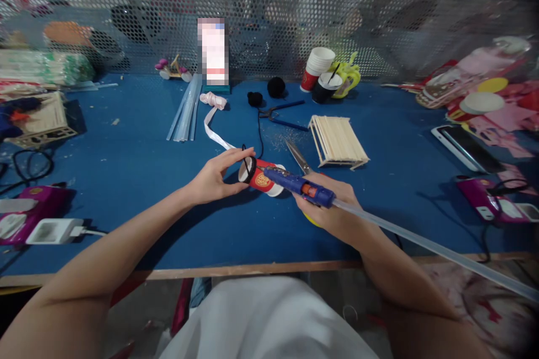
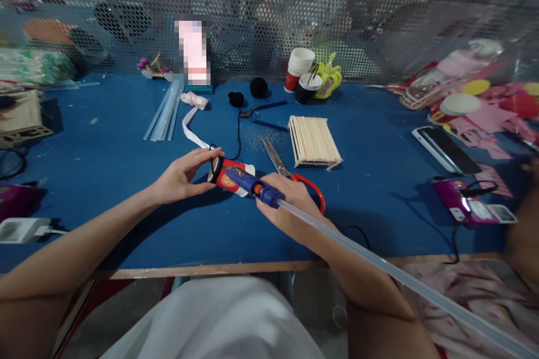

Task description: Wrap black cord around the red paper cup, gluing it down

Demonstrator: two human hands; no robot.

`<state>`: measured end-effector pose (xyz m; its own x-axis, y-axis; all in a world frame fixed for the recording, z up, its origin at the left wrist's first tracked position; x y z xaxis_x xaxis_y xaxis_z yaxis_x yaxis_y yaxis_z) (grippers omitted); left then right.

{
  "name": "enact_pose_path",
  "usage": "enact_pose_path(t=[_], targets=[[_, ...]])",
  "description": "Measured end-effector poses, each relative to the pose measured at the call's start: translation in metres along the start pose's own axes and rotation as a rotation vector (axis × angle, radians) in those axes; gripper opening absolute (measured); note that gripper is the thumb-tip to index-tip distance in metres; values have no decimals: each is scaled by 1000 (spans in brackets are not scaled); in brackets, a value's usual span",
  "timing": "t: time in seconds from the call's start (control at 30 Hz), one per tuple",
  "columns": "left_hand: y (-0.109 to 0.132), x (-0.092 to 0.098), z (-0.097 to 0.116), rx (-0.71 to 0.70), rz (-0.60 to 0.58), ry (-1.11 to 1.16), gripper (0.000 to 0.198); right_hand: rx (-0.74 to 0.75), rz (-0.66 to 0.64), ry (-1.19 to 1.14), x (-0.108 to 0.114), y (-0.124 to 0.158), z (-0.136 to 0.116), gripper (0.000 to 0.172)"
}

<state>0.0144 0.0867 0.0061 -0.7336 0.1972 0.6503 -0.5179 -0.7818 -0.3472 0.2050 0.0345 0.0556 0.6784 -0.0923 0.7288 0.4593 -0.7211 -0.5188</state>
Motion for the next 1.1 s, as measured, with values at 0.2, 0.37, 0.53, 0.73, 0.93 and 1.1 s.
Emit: enact_pose_path(t=[0.2, 0.37, 0.53, 0.73, 0.93, 1.1], targets=[[1, 0, 0, -6, -3, -11, 70, 3, 13, -21, 1, -2, -2, 14], [0, 0, 2, -23, 10, -5, 69, -48, 9, -98, 1, -2, 2, 12], [0, 1, 1, -26, 15, -3, 70, -277, 23, -244, -1, -3, 22, 5], [0, 3, -5, -17, 72, 11, 69, -523, 53, -355, 12, -5, 47, 29], [0, 3, -12, -12, 137, 32, 71, -699, 248, -224, 54, -9, 94, 36], [0, 4, -10, -10, 138, 10, 69, -848, 149, 309, 71, -19, 136, 38]])
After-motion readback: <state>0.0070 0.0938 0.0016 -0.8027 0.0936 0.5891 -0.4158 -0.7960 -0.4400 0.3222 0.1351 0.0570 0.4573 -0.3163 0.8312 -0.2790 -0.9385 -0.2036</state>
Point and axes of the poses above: each hand's wrist, its own y-axis away from the middle knuckle, its own x-axis out of the back of the hand, z = x × y, the point moved 8 cm from there along -y, towards the middle knuckle, and after that the axes turned 11 degrees about -y, right-handed, at the moved point
